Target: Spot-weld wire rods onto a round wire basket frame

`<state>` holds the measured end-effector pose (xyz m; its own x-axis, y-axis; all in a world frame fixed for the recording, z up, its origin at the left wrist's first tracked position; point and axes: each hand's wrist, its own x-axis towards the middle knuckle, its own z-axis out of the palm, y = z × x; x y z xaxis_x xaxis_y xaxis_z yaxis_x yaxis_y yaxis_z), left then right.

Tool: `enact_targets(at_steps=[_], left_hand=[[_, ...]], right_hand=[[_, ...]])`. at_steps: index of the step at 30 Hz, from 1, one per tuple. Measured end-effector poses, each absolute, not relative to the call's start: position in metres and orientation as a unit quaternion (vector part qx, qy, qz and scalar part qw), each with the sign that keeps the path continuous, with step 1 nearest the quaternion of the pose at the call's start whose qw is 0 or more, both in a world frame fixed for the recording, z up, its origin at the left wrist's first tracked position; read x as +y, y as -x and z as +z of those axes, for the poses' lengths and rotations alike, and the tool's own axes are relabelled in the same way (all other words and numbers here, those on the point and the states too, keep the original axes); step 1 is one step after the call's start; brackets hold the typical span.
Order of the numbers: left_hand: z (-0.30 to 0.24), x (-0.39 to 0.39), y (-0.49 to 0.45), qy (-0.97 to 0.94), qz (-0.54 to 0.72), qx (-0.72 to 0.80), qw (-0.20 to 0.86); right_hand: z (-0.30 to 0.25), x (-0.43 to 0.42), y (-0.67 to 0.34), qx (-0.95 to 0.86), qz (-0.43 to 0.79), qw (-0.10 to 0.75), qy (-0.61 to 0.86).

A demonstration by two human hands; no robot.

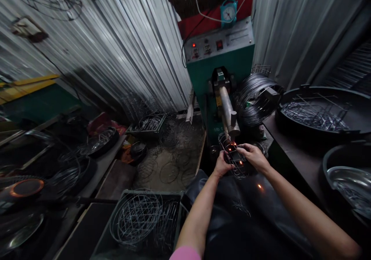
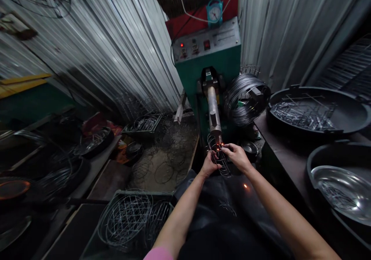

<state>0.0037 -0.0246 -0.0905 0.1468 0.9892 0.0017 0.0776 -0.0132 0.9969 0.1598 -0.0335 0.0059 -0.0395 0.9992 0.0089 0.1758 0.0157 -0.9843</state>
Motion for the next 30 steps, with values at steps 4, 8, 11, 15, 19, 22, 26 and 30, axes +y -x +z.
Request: enact_targets(at_steps=[4, 8, 11, 15, 19, 22, 26, 30], left_hand=[[-0.081, -0.029, -0.006, -0.546, 0.454, 0.486, 0.510], [-0.078, -0.025, -0.011, -0.509, 0.456, 0.497, 0.535], [-0.079, -0.021, -0.013, -0.472, 0.461, 0.501, 0.560], [-0.079, -0.024, -0.011, -0.451, 0.471, 0.479, 0.588], [-0.080, -0.032, -0.009, -0.446, 0.475, 0.484, 0.584], [-0.080, -0.036, -0.009, -0.419, 0.470, 0.506, 0.589], [-0.074, -0.036, -0.010, -0.355, 0.453, 0.510, 0.639], [-0.067, -0.030, -0.009, -0.333, 0.439, 0.512, 0.659]], right_hand=[[0.003, -0.047, -0.169, -0.557, 0.497, 0.403, 0.530], [0.007, -0.038, -0.166, -0.536, 0.512, 0.423, 0.521], [0.012, -0.025, -0.159, -0.533, 0.515, 0.428, 0.518], [0.012, -0.029, -0.158, -0.525, 0.516, 0.438, 0.516], [0.003, -0.059, -0.176, -0.509, 0.537, 0.423, 0.523], [-0.005, -0.076, -0.189, -0.517, 0.577, 0.376, 0.508], [-0.008, -0.072, -0.189, -0.533, 0.553, 0.382, 0.514], [0.000, -0.054, -0.180, -0.546, 0.518, 0.395, 0.528]])
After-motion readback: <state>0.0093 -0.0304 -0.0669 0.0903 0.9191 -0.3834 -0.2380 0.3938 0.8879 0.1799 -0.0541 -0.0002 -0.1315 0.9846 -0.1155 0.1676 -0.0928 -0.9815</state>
